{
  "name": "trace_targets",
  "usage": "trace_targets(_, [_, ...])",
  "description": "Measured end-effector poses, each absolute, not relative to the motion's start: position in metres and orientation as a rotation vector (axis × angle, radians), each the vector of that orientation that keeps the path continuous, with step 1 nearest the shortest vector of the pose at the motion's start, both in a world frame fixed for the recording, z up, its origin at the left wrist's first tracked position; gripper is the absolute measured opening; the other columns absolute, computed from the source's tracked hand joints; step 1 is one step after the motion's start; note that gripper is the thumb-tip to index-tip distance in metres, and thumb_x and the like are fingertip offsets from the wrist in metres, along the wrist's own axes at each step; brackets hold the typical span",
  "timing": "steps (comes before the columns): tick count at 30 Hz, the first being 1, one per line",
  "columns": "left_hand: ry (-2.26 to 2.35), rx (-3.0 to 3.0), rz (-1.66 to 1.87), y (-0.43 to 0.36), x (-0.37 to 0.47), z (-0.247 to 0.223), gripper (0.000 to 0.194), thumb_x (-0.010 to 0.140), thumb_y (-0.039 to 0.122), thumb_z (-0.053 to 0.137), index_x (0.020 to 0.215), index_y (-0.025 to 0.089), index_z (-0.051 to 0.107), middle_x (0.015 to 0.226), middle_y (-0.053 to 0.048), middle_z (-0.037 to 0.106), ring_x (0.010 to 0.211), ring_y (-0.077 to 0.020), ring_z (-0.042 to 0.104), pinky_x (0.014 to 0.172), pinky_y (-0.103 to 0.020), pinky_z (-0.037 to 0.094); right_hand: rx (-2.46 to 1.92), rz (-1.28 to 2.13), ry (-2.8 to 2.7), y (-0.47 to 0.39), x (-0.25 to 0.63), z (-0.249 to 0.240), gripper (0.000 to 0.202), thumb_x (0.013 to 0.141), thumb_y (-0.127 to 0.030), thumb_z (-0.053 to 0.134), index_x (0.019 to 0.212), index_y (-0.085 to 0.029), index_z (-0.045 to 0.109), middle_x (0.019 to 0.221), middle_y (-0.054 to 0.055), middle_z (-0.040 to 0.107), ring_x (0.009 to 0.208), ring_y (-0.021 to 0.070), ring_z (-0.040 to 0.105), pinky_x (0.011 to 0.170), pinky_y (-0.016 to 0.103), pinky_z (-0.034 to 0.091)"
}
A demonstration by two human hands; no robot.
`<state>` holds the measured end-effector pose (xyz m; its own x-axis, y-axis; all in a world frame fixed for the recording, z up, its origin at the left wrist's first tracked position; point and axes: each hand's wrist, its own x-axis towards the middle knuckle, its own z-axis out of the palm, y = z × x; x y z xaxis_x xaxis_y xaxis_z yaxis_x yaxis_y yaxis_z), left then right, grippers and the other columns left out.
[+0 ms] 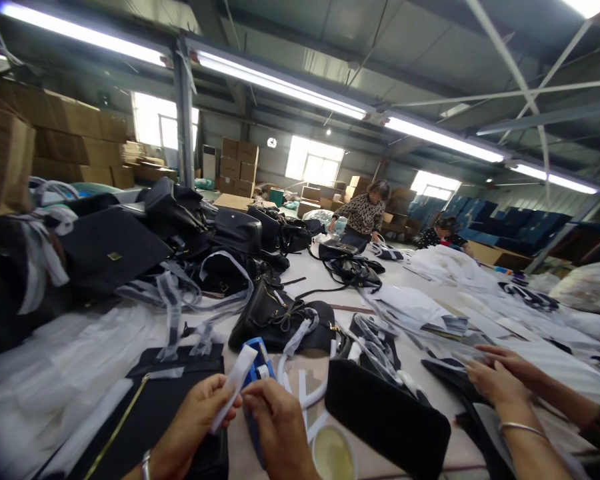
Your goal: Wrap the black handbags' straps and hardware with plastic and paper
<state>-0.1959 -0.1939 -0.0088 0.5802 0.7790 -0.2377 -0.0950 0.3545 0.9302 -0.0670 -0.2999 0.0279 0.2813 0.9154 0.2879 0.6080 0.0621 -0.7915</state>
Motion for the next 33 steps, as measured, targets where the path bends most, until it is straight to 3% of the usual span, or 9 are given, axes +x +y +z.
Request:
trace_targets(5, [0.692, 1.132, 0.634, -0.194, -0.197, -0.012, 0.045, 0.073, 0.056, 0.068, 0.084, 0.013, 0.057, 0.061, 0.001, 0.06, 0.049, -0.0091, 0.051, 0.047, -0.02, 0.034, -1.623, 0.493, -1.576, -0.267, -0.072, 0.034, 0.023, 0.091, -0.018, 0.046, 0.086, -0.022, 0.067, 0.079, 0.001, 0.066, 0.075, 0.0149, 0.062, 0.071, 0.022, 0.044])
trace_targets(7, [0.689, 1.147, 0.622, -0.194, -0.198, -0.013, 0.04, 0.077, 0.051, 0.066, 0.085, 0.014, 0.057, 0.063, 0.001, 0.061, 0.05, -0.009, 0.051, 0.047, -0.02, 0.033, -1.654, 0.494, -1.608, -0.264, -0.069, 0.032, 0.024, 0.087, -0.013, 0.045, 0.096, -0.024, 0.065, 0.079, -0.001, 0.066, 0.074, 0.0148, 0.062, 0.07, 0.022, 0.043])
trace_targets(10, [0.689, 1.163, 0.603, -0.195, -0.2, -0.011, 0.03, 0.082, 0.043, 0.061, 0.087, 0.014, 0.057, 0.065, 0.0, 0.061, 0.051, -0.0094, 0.051, 0.048, -0.02, 0.034, -1.675, 0.562, -1.548, -0.264, -0.065, 0.034, 0.045, 0.079, -0.008, 0.048, 0.12, -0.026, 0.05, 0.071, -0.005, 0.064, 0.065, 0.0141, 0.06, 0.064, 0.022, 0.041])
trace_targets(14, [0.653, 1.204, 0.621, -0.196, -0.202, -0.005, 0.019, 0.083, 0.032, 0.058, 0.088, 0.014, 0.058, 0.068, -0.001, 0.062, 0.055, -0.0109, 0.054, 0.052, -0.022, 0.04, -1.633, 0.676, -1.386, -0.261, -0.065, 0.033, 0.049, 0.075, -0.009, 0.051, 0.121, -0.023, 0.043, 0.065, -0.008, 0.056, 0.06, 0.0136, 0.056, 0.059, 0.023, 0.039])
trace_targets(20, [0.714, 1.147, 0.646, -0.192, -0.196, -0.008, 0.042, 0.079, 0.056, 0.06, 0.075, 0.015, 0.056, 0.059, -0.001, 0.06, 0.044, -0.0091, 0.049, 0.042, -0.02, 0.034, -1.532, 0.806, -1.076, -0.258, -0.072, 0.018, 0.043, 0.078, -0.022, 0.057, 0.117, -0.021, 0.039, 0.06, -0.009, 0.05, 0.053, 0.0135, 0.049, 0.052, 0.023, 0.036])
trace_targets(23, [0.717, 1.006, 0.598, -0.188, -0.193, -0.011, 0.044, 0.075, 0.059, 0.063, 0.073, 0.015, 0.056, 0.055, -0.001, 0.06, 0.039, -0.0074, 0.047, 0.039, -0.018, 0.033, -1.544, 0.759, -1.06, -0.256, -0.075, 0.012, 0.042, 0.079, -0.026, 0.058, 0.116, -0.02, 0.041, 0.06, -0.008, 0.051, 0.055, 0.0146, 0.051, 0.055, 0.024, 0.038])
trace_targets(29, [0.658, 0.641, 0.513, -0.18, -0.2, -0.009, 0.023, 0.079, 0.038, 0.065, 0.073, 0.017, 0.056, 0.049, 0.002, 0.055, 0.036, -0.0068, 0.045, 0.036, -0.016, 0.03, -1.622, 0.456, -1.337, -0.246, -0.07, 0.001, 0.05, 0.084, -0.03, 0.06, 0.131, -0.024, 0.044, 0.062, -0.007, 0.054, 0.056, 0.0147, 0.054, 0.056, 0.024, 0.041])
trace_targets(33, [0.621, 0.544, 0.38, -0.172, -0.207, -0.003, 0.017, 0.08, 0.024, 0.057, 0.065, 0.015, 0.058, 0.045, 0.003, 0.049, 0.031, -0.0055, 0.039, 0.033, -0.015, 0.025, -1.602, 0.238, -1.696, -0.236, -0.058, -0.001, 0.035, 0.091, -0.031, 0.053, 0.125, -0.027, 0.056, 0.08, -0.001, 0.069, 0.068, 0.0168, 0.065, 0.061, 0.023, 0.046])
